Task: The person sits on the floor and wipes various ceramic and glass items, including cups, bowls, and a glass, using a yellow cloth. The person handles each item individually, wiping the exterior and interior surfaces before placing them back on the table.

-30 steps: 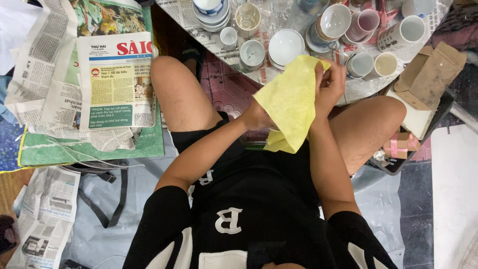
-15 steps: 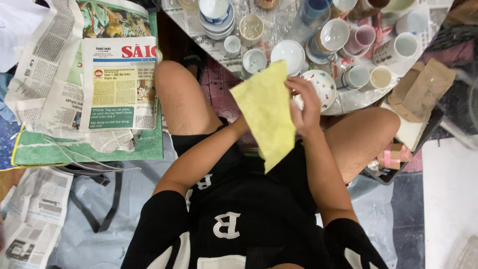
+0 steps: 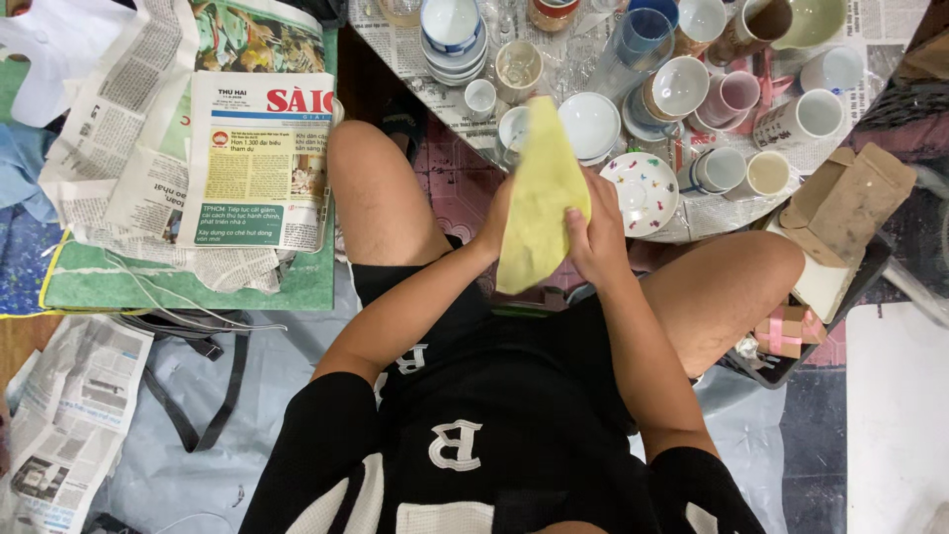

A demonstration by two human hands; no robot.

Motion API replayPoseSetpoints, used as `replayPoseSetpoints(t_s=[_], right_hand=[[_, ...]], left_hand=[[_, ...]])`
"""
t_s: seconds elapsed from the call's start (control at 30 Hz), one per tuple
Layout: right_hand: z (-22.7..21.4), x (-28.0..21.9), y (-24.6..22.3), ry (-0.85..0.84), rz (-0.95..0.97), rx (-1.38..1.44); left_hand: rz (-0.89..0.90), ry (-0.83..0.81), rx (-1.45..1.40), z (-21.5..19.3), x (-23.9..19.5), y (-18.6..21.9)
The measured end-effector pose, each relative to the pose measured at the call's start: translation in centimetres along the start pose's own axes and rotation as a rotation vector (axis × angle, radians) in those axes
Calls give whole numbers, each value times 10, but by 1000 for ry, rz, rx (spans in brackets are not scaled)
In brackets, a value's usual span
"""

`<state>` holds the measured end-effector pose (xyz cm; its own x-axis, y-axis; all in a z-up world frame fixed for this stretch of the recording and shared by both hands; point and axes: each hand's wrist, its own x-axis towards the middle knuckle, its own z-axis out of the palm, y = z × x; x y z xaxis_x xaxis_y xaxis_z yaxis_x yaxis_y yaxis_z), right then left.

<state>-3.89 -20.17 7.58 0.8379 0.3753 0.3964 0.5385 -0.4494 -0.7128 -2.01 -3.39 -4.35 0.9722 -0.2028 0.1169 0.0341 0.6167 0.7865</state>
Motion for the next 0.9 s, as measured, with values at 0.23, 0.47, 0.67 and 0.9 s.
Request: replayPoseSetpoints(t_s=[0.23,0.47,0.67,0.9], right_hand=[[-3,-1,10,133,62,37],[7,-20,32,229,61,-50],[-7,-3,5,-77,-96,-8],[-3,3,-12,-109,56,56]], left_hand=[[244,-21,531,53,-10,54],[156,35,543,53,-7,59],[-21,141,-158,29,3,33],[328,155,888,29,-4,36]])
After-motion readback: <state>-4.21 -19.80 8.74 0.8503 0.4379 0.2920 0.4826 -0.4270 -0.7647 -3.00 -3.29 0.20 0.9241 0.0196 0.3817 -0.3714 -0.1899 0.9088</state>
